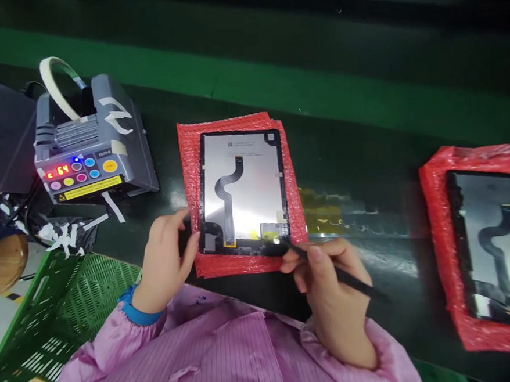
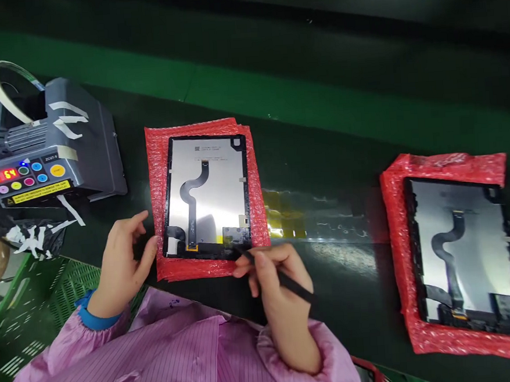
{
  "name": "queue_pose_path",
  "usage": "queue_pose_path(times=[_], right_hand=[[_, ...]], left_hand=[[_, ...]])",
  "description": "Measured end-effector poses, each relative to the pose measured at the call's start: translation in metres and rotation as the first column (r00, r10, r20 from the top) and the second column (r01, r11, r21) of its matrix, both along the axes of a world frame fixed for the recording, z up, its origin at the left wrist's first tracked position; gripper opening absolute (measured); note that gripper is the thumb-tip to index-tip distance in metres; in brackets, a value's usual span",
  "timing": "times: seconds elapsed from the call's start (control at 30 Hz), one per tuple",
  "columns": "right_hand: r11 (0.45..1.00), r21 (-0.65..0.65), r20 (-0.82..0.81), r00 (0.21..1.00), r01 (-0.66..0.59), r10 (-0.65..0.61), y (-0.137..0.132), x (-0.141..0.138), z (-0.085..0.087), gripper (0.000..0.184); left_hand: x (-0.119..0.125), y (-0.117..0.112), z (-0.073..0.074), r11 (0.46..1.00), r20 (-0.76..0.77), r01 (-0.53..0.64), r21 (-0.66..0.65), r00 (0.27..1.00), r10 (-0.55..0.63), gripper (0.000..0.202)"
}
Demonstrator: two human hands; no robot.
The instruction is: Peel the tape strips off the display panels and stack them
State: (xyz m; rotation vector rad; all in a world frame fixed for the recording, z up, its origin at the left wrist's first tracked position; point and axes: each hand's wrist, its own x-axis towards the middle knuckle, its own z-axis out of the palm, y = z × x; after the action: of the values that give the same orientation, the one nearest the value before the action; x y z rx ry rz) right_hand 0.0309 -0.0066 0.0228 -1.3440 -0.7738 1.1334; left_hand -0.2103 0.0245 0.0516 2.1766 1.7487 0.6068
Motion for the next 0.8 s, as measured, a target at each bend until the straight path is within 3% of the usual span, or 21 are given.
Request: queue_pose_path(times=[0.13, 0.3, 0.57, 0.8], right_hand=[[0.996, -0.005, 0.001, 0.996, -0.087, 0.087, -0.008, -0.03, 0.003, 0.025], [0.993, -0.029, 0.062, 0.991, -0.115, 0.117, -0.005, -0.04, 0.005, 0.027], [0.992, -0.044, 0.077, 0.99, -0.114, 0.117, -0.009, -0.043, 0.002, 0.023], [0.991, -0.035, 0.13, 0.983, -0.127, 0.131, -0.009, -0.043, 0.001, 0.023]], left_hand=[[0.011, -0.007, -0.004, 0.996, 0.128, 0.083, -0.015, 0.989, -0.08, 0.036], [0.016, -0.014, -0.01, 0.988, 0.214, 0.137, -0.067, 0.97, -0.12, 0.035], [0.012, -0.01, -0.01, 0.974, 0.101, 0.21, 0.087, 0.971, -0.218, 0.034], [0.011, -0.012, -0.013, 0.962, 0.095, 0.264, 0.069, 0.958, -0.27, 0.035]])
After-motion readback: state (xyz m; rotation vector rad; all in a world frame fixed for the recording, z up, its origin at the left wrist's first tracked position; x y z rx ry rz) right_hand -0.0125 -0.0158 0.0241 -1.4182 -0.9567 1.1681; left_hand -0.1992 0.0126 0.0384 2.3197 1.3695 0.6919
